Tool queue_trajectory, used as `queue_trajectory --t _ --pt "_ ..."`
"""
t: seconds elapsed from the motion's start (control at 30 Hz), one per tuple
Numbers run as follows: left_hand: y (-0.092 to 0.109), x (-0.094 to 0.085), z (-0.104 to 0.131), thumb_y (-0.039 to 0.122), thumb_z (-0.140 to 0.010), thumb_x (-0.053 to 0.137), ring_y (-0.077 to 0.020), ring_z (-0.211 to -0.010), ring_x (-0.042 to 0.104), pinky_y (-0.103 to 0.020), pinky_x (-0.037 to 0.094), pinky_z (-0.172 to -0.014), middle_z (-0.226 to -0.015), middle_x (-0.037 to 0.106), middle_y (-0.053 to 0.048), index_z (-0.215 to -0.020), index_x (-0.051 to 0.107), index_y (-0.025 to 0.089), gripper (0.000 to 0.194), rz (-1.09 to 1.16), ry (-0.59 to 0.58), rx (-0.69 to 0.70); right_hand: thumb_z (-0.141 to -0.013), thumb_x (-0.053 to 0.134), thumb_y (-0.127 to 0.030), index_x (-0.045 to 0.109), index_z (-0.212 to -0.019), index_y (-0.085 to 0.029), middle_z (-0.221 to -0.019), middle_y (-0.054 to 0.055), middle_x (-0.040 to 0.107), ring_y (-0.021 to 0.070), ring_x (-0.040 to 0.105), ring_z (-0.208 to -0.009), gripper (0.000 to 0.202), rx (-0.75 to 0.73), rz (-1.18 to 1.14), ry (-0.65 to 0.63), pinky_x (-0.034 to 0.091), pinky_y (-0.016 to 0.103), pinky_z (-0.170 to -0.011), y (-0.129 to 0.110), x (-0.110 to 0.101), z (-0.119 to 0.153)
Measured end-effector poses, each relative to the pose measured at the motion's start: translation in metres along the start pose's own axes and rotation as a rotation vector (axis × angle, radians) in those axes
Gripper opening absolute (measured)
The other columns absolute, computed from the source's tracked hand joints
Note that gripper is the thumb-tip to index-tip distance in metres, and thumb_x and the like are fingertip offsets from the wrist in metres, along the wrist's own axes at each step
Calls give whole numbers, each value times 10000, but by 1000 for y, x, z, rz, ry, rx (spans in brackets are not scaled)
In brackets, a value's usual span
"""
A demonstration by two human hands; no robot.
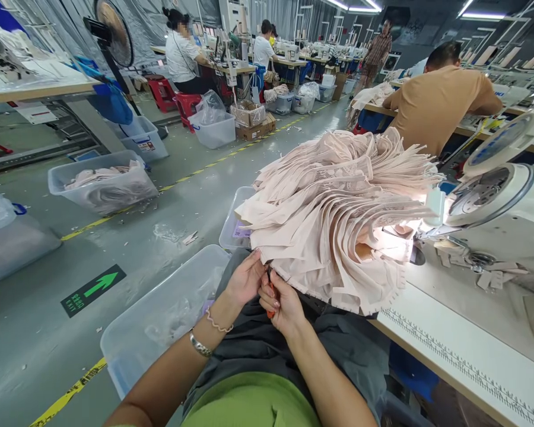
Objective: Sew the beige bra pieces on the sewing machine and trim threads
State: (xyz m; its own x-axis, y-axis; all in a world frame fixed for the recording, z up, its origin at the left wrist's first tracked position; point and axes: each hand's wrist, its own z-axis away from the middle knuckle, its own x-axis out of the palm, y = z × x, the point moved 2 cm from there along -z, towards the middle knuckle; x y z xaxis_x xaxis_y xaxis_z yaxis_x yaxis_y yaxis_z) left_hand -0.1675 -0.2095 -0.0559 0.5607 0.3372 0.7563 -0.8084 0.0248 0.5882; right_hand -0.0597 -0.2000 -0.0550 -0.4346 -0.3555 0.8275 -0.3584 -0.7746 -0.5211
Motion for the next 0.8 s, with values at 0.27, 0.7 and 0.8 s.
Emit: queue_trajectory --t 0.27,0.7,0.8 --pt "-14 9 -2 108 -562 911 -197 -772 698 -290 528 -765 -793 751 -83 -884 735 87 367 -172 -41 -22 -784 775 -535 610 -756 -151 -490 -97 405 13 216 -360 418 -114 165 123 115 188 -376 21 -24 40" --pt "-13 9 -2 144 -790 662 -201 -811 725 -343 573 -807 -942 775 -56 -1053 685 158 265 93 -49 -55 -777 764 -557 580 -747 -179 -479 -109 387 17 192 -356 422 -195 146 167 114 196 -379 8 -20 26" --pt "-16 8 -2 198 -782 718 -202 -874 722 -353 556 -870 -999 769 -55 -1097 683 179 318 54 -62 -67 -778 756 -582 568 -710 -182 -456 -113 367 17 172 -353 447 -211 193 173 110 197 -378 11 -24 30"
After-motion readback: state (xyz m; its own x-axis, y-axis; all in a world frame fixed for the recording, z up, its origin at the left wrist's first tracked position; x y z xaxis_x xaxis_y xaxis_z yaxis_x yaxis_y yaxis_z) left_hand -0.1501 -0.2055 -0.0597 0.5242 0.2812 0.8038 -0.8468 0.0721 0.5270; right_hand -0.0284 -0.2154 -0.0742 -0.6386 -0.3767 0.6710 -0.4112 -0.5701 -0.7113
